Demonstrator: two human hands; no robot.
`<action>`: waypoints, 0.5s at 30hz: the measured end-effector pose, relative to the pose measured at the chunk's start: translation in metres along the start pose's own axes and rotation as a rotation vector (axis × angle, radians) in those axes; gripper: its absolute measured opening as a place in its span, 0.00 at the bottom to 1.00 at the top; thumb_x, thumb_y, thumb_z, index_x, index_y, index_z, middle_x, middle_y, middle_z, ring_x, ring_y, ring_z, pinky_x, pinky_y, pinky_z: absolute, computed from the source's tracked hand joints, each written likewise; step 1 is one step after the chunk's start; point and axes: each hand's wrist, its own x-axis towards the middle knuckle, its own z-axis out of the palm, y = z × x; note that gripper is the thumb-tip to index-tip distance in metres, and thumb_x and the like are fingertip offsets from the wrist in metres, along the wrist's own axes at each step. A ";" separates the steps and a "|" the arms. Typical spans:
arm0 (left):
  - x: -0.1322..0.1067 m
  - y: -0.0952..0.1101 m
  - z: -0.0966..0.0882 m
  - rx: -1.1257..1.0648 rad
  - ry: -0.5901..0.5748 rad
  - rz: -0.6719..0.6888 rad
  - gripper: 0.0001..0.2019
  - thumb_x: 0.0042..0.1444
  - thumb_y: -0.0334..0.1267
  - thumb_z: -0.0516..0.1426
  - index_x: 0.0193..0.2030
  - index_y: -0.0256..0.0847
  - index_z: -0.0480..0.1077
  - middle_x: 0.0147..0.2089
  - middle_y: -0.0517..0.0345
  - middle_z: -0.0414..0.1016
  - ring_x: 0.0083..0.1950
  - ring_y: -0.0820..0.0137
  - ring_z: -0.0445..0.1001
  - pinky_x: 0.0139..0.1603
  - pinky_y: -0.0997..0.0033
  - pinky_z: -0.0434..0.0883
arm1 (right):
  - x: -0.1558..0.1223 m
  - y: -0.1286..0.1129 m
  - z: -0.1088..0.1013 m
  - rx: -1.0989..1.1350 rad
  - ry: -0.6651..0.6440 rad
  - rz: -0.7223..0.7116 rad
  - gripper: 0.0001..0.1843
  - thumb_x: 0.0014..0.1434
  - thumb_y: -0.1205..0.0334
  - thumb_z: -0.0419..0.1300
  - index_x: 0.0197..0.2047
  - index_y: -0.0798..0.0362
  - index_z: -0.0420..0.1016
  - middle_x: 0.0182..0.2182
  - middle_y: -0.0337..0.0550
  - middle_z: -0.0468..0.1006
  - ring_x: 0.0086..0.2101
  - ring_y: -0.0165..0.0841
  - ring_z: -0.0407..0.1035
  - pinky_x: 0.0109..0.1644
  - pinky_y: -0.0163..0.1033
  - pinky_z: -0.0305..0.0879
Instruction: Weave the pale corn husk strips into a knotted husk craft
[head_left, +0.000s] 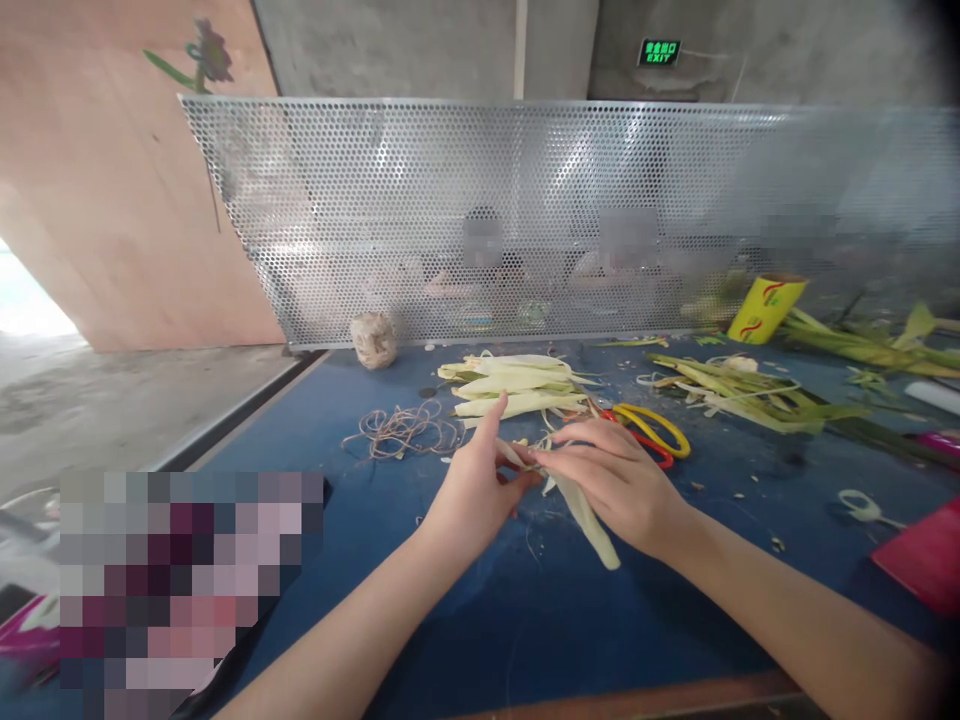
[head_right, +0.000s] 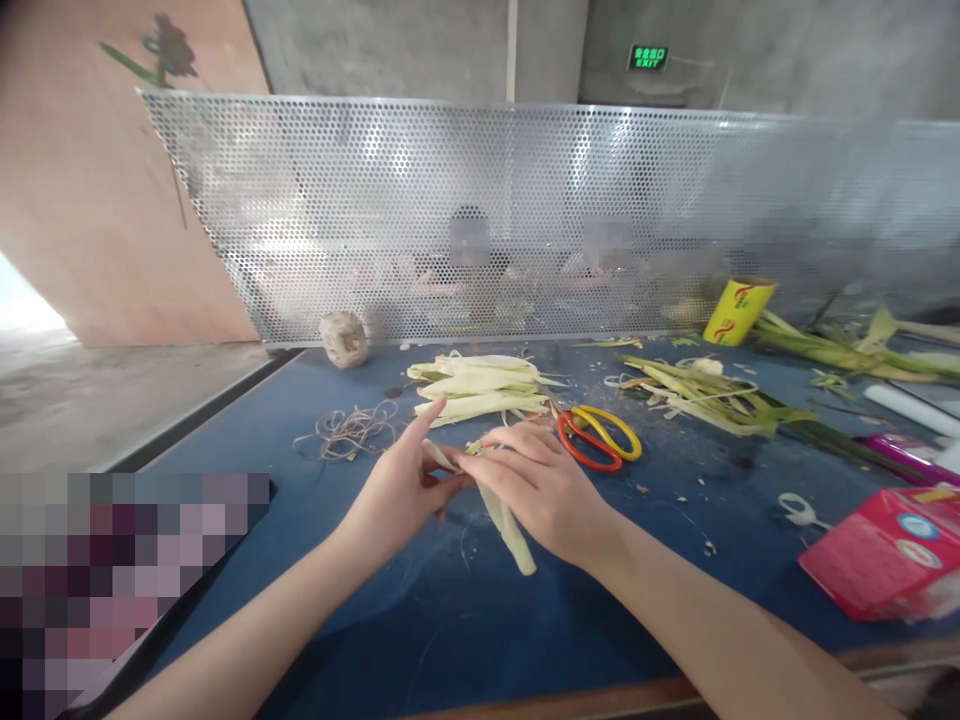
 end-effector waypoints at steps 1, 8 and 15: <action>0.000 -0.001 0.000 0.007 -0.008 0.000 0.41 0.45 0.28 0.58 0.65 0.44 0.42 0.31 0.61 0.72 0.17 0.80 0.63 0.16 0.78 0.67 | 0.000 0.001 0.001 0.005 -0.002 0.008 0.19 0.59 0.71 0.52 0.53 0.53 0.65 0.42 0.48 0.76 0.48 0.38 0.65 0.52 0.48 0.61; 0.001 0.000 0.000 -0.050 -0.034 -0.030 0.46 0.44 0.28 0.59 0.65 0.45 0.35 0.35 0.58 0.72 0.20 0.78 0.65 0.16 0.78 0.66 | -0.003 0.000 0.003 0.056 0.002 0.061 0.18 0.58 0.71 0.53 0.52 0.53 0.64 0.38 0.47 0.77 0.39 0.35 0.70 0.46 0.43 0.65; -0.001 0.000 0.003 -0.025 -0.032 -0.046 0.50 0.43 0.26 0.58 0.65 0.43 0.27 0.35 0.55 0.74 0.25 0.74 0.69 0.20 0.78 0.66 | 0.004 -0.005 0.004 0.173 0.029 0.267 0.07 0.58 0.69 0.53 0.39 0.52 0.70 0.32 0.44 0.76 0.34 0.34 0.69 0.40 0.40 0.66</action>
